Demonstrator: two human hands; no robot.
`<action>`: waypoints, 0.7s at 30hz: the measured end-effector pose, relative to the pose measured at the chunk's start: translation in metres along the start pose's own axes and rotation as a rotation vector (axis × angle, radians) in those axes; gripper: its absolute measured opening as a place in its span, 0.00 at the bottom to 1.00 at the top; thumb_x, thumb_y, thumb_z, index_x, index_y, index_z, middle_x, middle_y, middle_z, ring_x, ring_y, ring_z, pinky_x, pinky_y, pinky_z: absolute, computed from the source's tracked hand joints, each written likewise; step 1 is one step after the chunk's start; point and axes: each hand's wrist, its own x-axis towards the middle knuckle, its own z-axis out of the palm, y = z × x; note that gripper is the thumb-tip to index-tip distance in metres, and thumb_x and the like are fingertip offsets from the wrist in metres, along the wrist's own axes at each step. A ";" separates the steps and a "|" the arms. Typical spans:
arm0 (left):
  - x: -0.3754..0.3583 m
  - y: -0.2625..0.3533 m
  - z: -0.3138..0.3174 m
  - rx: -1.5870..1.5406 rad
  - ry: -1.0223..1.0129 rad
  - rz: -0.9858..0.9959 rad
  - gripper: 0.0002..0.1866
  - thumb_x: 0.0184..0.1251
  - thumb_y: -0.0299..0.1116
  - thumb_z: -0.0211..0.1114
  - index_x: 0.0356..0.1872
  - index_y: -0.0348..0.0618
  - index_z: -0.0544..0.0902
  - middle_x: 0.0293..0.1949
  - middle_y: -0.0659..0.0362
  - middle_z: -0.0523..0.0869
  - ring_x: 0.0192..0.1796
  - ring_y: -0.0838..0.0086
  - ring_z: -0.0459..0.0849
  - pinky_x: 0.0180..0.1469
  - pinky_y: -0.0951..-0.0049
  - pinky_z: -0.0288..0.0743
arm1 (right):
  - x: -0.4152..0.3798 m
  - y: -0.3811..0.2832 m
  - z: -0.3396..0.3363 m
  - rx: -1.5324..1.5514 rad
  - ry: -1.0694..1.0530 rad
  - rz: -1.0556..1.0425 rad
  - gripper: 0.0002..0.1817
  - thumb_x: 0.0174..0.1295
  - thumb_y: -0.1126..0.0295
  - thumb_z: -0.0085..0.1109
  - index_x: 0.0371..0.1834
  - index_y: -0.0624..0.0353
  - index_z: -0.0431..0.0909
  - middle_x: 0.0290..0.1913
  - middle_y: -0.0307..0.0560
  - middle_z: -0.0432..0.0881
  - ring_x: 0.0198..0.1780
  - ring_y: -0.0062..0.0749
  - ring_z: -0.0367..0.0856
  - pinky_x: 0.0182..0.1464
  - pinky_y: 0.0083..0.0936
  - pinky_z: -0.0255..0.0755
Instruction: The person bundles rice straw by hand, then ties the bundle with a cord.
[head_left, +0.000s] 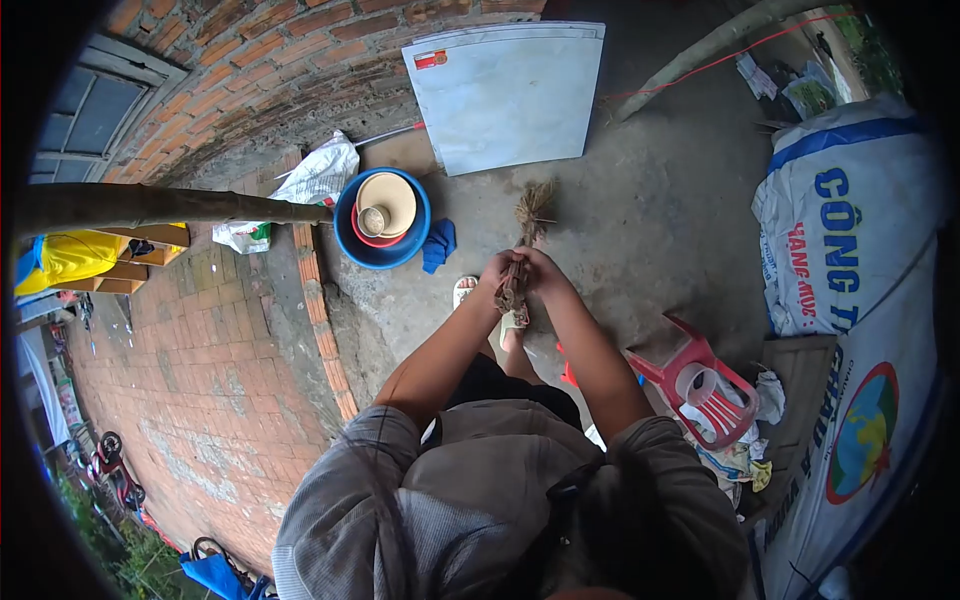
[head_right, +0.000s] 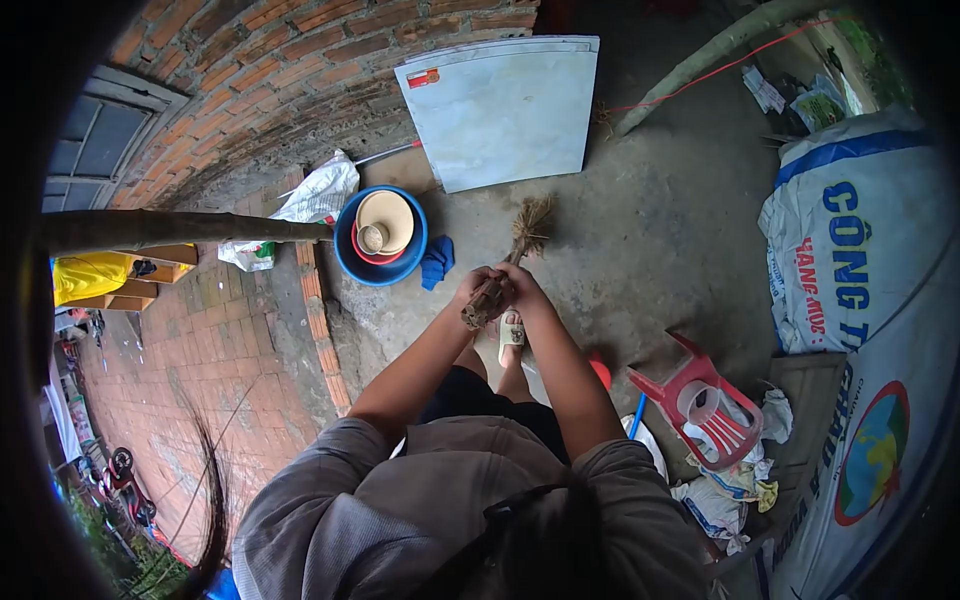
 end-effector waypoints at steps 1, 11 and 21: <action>-0.014 0.001 0.008 -0.034 0.134 0.185 0.06 0.50 0.30 0.46 0.25 0.38 0.69 0.23 0.55 0.74 0.24 0.65 0.74 0.29 0.65 0.73 | -0.028 -0.006 0.055 -0.087 -0.046 -0.055 0.11 0.54 0.65 0.45 0.22 0.60 0.72 0.21 0.47 0.76 0.23 0.30 0.76 0.25 0.23 0.72; -0.044 -0.017 0.127 0.091 0.308 0.167 0.07 0.50 0.33 0.46 0.23 0.43 0.71 0.22 0.55 0.75 0.24 0.63 0.74 0.31 0.59 0.72 | -0.024 -0.034 0.067 0.138 -0.164 0.010 0.14 0.55 0.64 0.42 0.24 0.64 0.72 0.22 0.51 0.77 0.23 0.35 0.77 0.27 0.30 0.74; 0.123 -0.034 0.122 0.166 -0.393 -0.335 0.09 0.51 0.30 0.48 0.23 0.33 0.71 0.21 0.51 0.76 0.23 0.61 0.77 0.28 0.65 0.75 | -0.109 -0.132 -0.020 0.117 0.306 -0.319 0.10 0.54 0.65 0.45 0.25 0.62 0.68 0.22 0.46 0.74 0.21 0.33 0.76 0.26 0.24 0.75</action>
